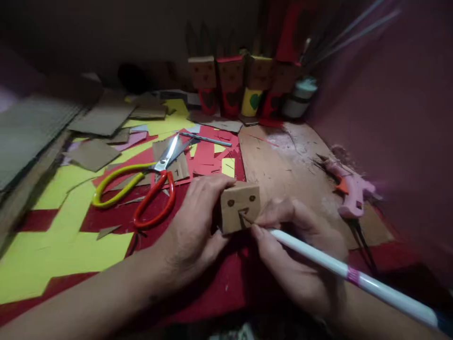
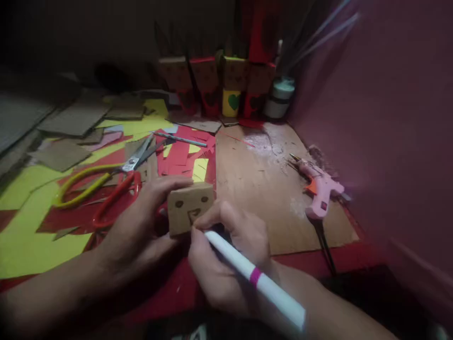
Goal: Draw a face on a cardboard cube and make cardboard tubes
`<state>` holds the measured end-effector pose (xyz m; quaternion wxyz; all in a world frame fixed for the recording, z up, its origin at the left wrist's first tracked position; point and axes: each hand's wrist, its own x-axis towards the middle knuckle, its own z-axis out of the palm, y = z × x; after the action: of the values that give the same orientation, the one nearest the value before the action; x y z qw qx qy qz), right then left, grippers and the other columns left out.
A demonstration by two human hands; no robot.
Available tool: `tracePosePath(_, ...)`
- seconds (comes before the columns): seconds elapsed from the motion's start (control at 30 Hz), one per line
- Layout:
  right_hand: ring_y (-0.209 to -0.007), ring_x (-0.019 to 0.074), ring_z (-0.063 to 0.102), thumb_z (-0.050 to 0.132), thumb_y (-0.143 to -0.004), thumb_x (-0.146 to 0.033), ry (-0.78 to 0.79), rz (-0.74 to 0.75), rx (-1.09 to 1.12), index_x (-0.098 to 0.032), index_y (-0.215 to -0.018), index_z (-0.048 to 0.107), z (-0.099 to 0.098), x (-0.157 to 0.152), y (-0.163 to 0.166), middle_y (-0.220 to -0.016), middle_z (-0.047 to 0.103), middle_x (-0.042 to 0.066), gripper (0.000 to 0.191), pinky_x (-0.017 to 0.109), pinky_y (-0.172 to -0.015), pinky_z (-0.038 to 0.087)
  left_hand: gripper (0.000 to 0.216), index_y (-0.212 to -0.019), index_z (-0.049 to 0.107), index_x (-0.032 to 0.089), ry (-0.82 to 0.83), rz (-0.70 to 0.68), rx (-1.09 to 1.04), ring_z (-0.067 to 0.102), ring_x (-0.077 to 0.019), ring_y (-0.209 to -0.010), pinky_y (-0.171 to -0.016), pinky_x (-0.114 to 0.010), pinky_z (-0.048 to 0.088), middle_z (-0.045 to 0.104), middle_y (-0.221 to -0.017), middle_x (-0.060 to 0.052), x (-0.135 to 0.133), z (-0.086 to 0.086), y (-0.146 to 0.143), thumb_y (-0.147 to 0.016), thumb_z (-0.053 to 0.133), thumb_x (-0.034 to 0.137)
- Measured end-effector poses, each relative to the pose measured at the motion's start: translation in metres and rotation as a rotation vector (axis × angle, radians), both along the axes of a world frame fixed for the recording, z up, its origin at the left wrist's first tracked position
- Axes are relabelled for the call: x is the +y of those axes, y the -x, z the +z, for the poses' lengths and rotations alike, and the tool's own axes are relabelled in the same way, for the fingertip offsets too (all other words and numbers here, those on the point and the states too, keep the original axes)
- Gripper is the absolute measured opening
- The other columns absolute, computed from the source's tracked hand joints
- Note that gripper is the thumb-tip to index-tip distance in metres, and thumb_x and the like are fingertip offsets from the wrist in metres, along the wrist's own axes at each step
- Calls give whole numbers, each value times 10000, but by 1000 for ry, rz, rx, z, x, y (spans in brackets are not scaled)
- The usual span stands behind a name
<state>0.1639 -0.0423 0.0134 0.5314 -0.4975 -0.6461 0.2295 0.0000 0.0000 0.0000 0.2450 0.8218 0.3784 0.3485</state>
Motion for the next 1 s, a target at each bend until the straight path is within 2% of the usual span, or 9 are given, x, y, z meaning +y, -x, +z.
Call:
tracePosePath(0.3, -511, 115, 506, 577, -747, -76, 26, 38, 3, -215, -721, 508, 6, -1, -4, -604, 545, -23, 157, 270, -504, 408, 536, -1276, 411, 202, 1, -5, -11, 571, -212, -1073, -980, -392, 482, 530, -1192, -75, -1, 0, 1, -797, 632, 105)
tracePosePath(1.0, -505, 98, 486, 610, -792, -107, 40, 54, 18, -216, -748, 537, 2, -4, -5, -604, 542, -37, 138, 260, -507, 400, 486, -1239, 430, 216, -1, 24, 11, 582, -210, -1037, -946, -395, 498, 543, -1141, -60, -1, 2, 0, -807, 645, 158)
